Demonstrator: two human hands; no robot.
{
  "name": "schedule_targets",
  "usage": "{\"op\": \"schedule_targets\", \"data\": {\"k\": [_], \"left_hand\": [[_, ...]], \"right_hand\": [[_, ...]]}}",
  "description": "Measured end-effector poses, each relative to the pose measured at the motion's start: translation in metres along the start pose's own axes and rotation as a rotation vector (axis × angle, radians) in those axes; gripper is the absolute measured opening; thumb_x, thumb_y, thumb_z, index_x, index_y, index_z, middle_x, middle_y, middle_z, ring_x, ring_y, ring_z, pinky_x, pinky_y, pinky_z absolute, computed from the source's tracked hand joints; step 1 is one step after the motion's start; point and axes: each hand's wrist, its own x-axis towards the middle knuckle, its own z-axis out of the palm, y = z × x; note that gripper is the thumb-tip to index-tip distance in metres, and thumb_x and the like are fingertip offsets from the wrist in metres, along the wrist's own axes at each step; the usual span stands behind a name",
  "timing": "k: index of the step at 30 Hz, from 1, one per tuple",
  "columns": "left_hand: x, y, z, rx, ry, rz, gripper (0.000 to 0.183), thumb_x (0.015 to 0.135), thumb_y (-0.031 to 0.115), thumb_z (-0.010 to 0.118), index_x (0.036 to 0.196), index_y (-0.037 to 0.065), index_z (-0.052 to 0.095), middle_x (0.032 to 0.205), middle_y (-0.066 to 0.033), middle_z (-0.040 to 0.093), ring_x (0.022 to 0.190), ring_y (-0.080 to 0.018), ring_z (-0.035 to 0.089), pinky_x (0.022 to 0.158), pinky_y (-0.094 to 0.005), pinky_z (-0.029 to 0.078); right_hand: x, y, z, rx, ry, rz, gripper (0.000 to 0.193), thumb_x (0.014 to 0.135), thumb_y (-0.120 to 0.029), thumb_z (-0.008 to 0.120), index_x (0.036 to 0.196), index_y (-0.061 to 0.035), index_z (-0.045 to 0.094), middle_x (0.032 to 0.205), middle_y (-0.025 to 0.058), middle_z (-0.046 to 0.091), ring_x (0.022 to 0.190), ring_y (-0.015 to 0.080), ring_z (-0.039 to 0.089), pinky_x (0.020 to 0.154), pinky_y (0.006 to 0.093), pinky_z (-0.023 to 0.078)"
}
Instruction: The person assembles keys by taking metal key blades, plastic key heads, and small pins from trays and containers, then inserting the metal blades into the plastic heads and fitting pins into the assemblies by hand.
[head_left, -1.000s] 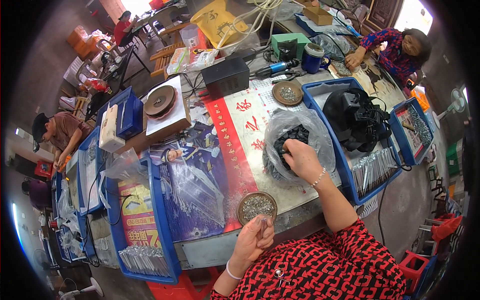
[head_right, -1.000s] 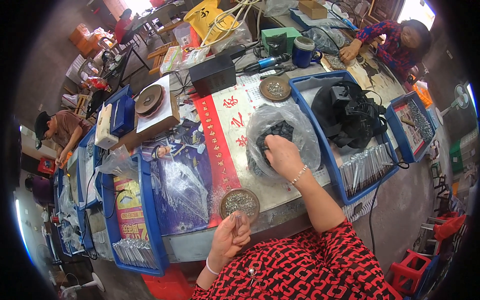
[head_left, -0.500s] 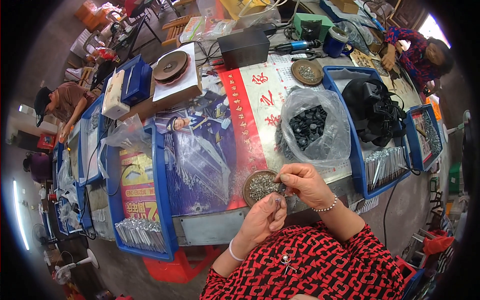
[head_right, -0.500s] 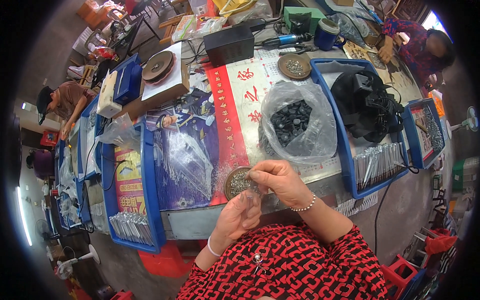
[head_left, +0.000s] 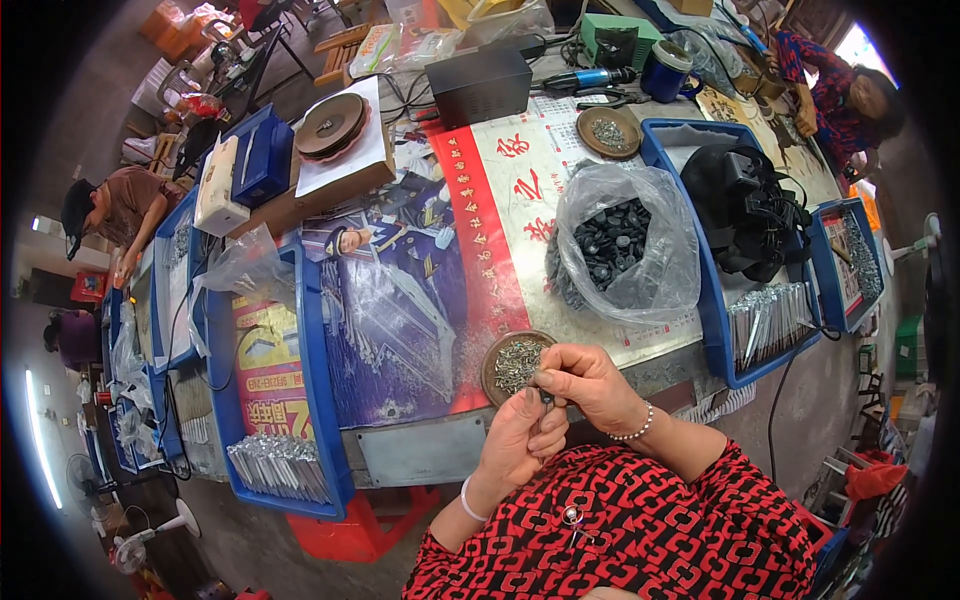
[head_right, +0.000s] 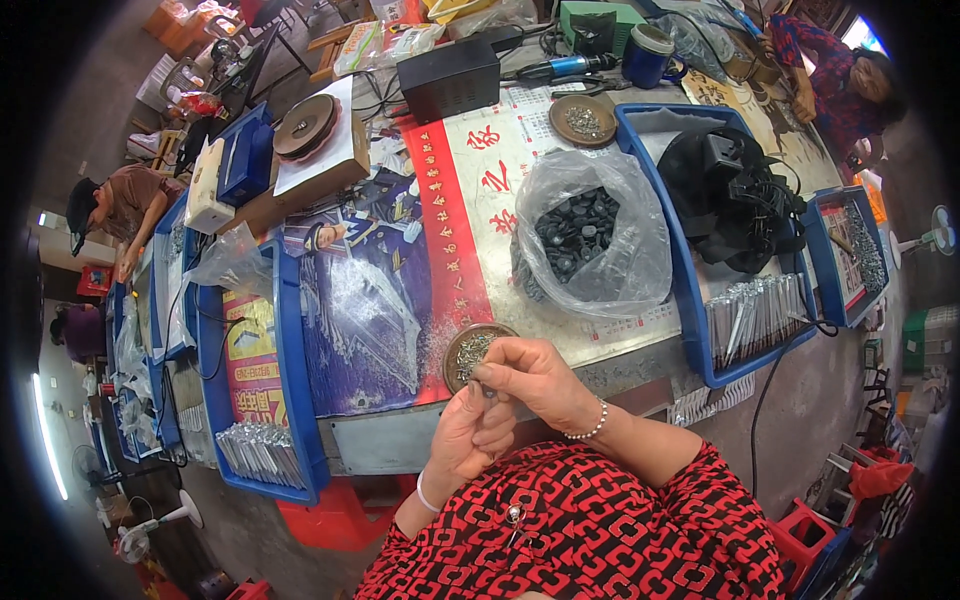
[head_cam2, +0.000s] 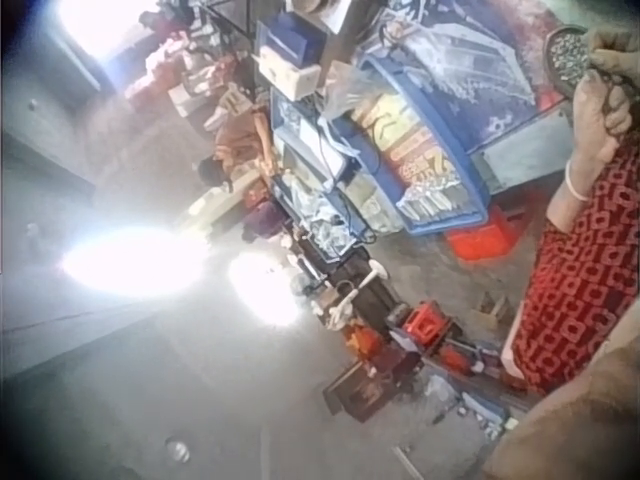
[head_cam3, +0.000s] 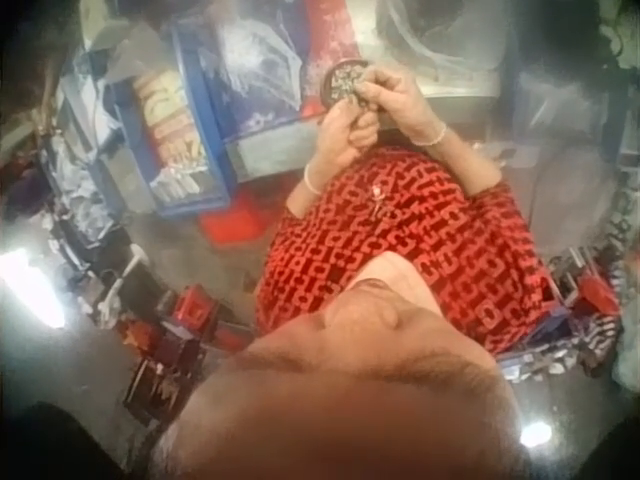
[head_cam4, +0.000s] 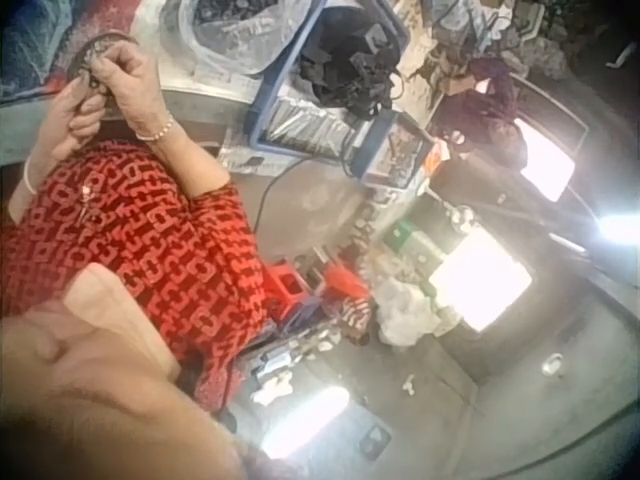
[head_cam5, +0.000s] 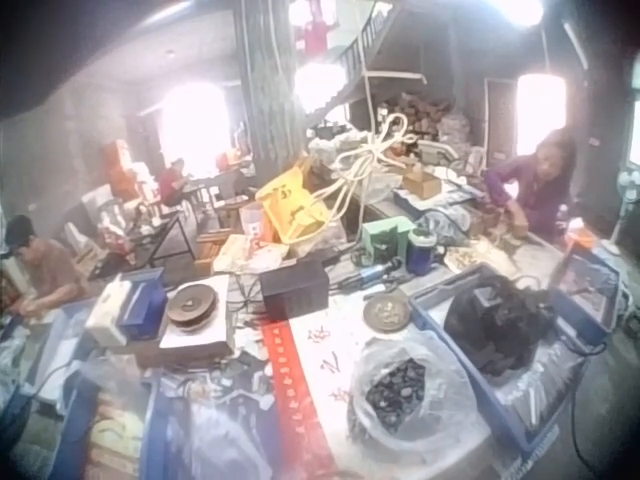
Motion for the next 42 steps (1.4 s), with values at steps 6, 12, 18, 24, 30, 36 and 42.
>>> {"op": "schedule_targets", "data": {"k": [6, 12, 18, 24, 30, 36, 42], "left_hand": [[0.003, 0.0, -0.006, -0.071, -0.099, -0.016, 0.032, 0.092, 0.037, 0.046, 0.095, 0.005, 0.047, 0.067, 0.0004, 0.041, 0.047, -0.0047, 0.031, 0.043, -0.0176, 0.025], [0.001, 0.0, -0.006, -0.084, -0.087, -0.048, 0.033, 0.093, 0.039, 0.044, 0.096, 0.005, 0.048, 0.066, 0.0013, 0.041, 0.045, -0.0045, 0.03, 0.043, -0.0183, 0.026], [-0.002, -0.002, -0.008, -0.123, -0.095, -0.009, 0.034, 0.093, 0.039, 0.045, 0.096, 0.005, 0.048, 0.066, 0.0012, 0.04, 0.045, -0.0045, 0.03, 0.043, -0.0187, 0.026], [-0.003, -0.002, -0.015, -0.182, -0.095, 0.013, 0.034, 0.092, 0.038, 0.046, 0.095, 0.004, 0.048, 0.066, 0.0008, 0.041, 0.046, -0.0047, 0.031, 0.043, -0.0188, 0.027], [-0.005, 0.003, -0.015, -0.214, -0.101, 0.026, 0.032, 0.092, 0.036, 0.047, 0.096, 0.004, 0.049, 0.065, 0.0005, 0.041, 0.046, -0.0052, 0.031, 0.043, -0.0188, 0.027], [-0.016, 0.025, 0.003, -0.088, -0.215, 0.15, 0.03, 0.093, 0.035, 0.047, 0.096, 0.005, 0.049, 0.066, 0.0003, 0.041, 0.046, -0.0061, 0.033, 0.043, -0.0181, 0.026], [-0.019, 0.016, 0.09, 0.273, -0.27, 0.088, 0.022, 0.094, 0.029, 0.046, 0.094, 0.007, 0.047, 0.06, 0.0011, 0.043, 0.043, -0.004, 0.034, 0.037, -0.0176, 0.026]], "right_hand": [[0.003, -0.006, 0.003, -0.012, 0.005, -0.006, 0.013, 0.087, -0.015, 0.059, 0.079, -0.005, 0.057, 0.072, -0.0054, 0.053, 0.061, 0.0008, 0.044, 0.054, 0.0158, 0.036], [0.012, -0.005, -0.004, 0.059, -0.059, 0.079, 0.012, 0.087, -0.014, 0.059, 0.08, -0.0049, 0.058, 0.07, -0.0033, 0.057, 0.057, 0.0014, 0.049, 0.051, 0.016, 0.04], [0.013, -0.004, 0.002, 0.052, -0.073, 0.055, 0.013, 0.087, -0.014, 0.059, 0.078, -0.0051, 0.057, 0.07, -0.0027, 0.057, 0.056, 0.0017, 0.051, 0.05, 0.0156, 0.04], [0.017, -0.003, 0.007, 0.062, -0.069, 0.071, 0.013, 0.087, -0.014, 0.059, 0.079, -0.0044, 0.057, 0.07, -0.0029, 0.056, 0.056, 0.0016, 0.05, 0.05, 0.0161, 0.04], [0.025, -0.007, 0.007, 0.014, -0.132, 0.109, 0.014, 0.088, -0.015, 0.058, 0.079, -0.004, 0.057, 0.07, -0.0025, 0.056, 0.057, 0.0017, 0.05, 0.051, 0.0162, 0.041], [0.039, 0.006, 0.019, 0.346, -0.115, 0.163, 0.02, 0.088, -0.023, 0.058, 0.089, -0.0035, 0.056, 0.073, -0.001, 0.057, 0.061, 0.0049, 0.053, 0.056, 0.0206, 0.044], [0.039, 0.07, 0.072, -0.015, -0.183, 0.37, 0.04, 0.09, -0.041, 0.046, 0.091, -0.002, 0.056, 0.092, 0.0097, 0.058, 0.089, 0.0137, 0.053, 0.077, 0.0287, 0.045]]}}
